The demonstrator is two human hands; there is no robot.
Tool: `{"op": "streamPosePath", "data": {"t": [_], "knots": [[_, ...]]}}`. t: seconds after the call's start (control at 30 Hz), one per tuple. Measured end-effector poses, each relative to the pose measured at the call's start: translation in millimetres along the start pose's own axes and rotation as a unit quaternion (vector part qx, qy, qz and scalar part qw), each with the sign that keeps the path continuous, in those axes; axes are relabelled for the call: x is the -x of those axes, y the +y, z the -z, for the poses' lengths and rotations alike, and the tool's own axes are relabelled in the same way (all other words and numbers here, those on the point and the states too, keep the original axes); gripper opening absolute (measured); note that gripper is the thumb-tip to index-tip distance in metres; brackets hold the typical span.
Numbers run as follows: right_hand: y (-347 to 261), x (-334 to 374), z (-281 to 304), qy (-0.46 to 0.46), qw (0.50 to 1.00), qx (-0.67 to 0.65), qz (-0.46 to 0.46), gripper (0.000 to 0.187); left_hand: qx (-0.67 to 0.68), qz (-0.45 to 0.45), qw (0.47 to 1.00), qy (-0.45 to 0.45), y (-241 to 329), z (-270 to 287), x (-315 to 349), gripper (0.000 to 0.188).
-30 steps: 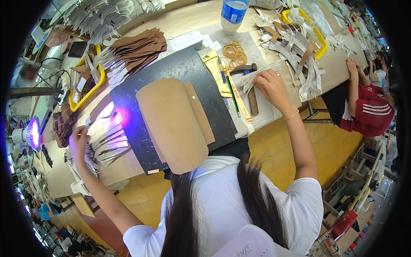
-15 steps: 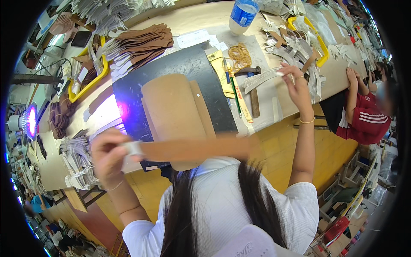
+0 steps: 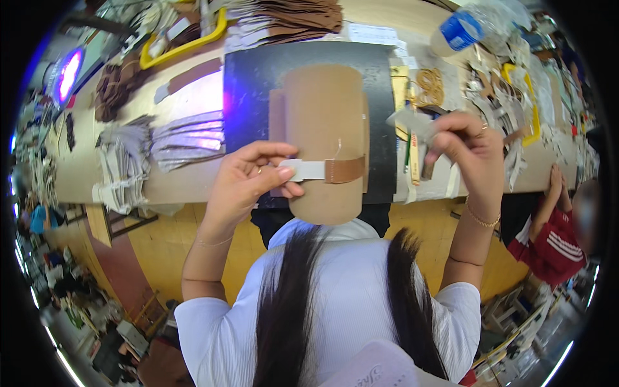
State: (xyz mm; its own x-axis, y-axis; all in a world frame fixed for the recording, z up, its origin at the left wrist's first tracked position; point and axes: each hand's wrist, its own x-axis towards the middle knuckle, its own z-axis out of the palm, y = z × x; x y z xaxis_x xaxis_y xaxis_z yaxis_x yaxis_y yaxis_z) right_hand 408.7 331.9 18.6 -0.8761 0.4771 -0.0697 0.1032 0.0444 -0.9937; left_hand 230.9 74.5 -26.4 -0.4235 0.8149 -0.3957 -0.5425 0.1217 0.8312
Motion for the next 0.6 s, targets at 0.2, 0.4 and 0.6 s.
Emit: {"op": "streamPosePath", "data": {"t": [0.2,0.4,0.6], "knots": [[-20.4,-13.4,-65.7,-0.198,0.969,0.067,-0.131,0.012,-0.001,-0.007,1.000,0.027,-1.4,-2.5,8.2,0.027],[-19.9,-24.3,-82.2,-0.216,0.949,0.135,-0.184,0.015,0.063,-0.006,0.998,-0.011,-0.2,-0.8,14.7,0.038],[-13.9,-25.1,-84.0,-0.208,0.952,0.114,-0.195,0.016,0.032,-0.024,0.999,-0.017,0.0,-0.4,14.7,0.031]]}}
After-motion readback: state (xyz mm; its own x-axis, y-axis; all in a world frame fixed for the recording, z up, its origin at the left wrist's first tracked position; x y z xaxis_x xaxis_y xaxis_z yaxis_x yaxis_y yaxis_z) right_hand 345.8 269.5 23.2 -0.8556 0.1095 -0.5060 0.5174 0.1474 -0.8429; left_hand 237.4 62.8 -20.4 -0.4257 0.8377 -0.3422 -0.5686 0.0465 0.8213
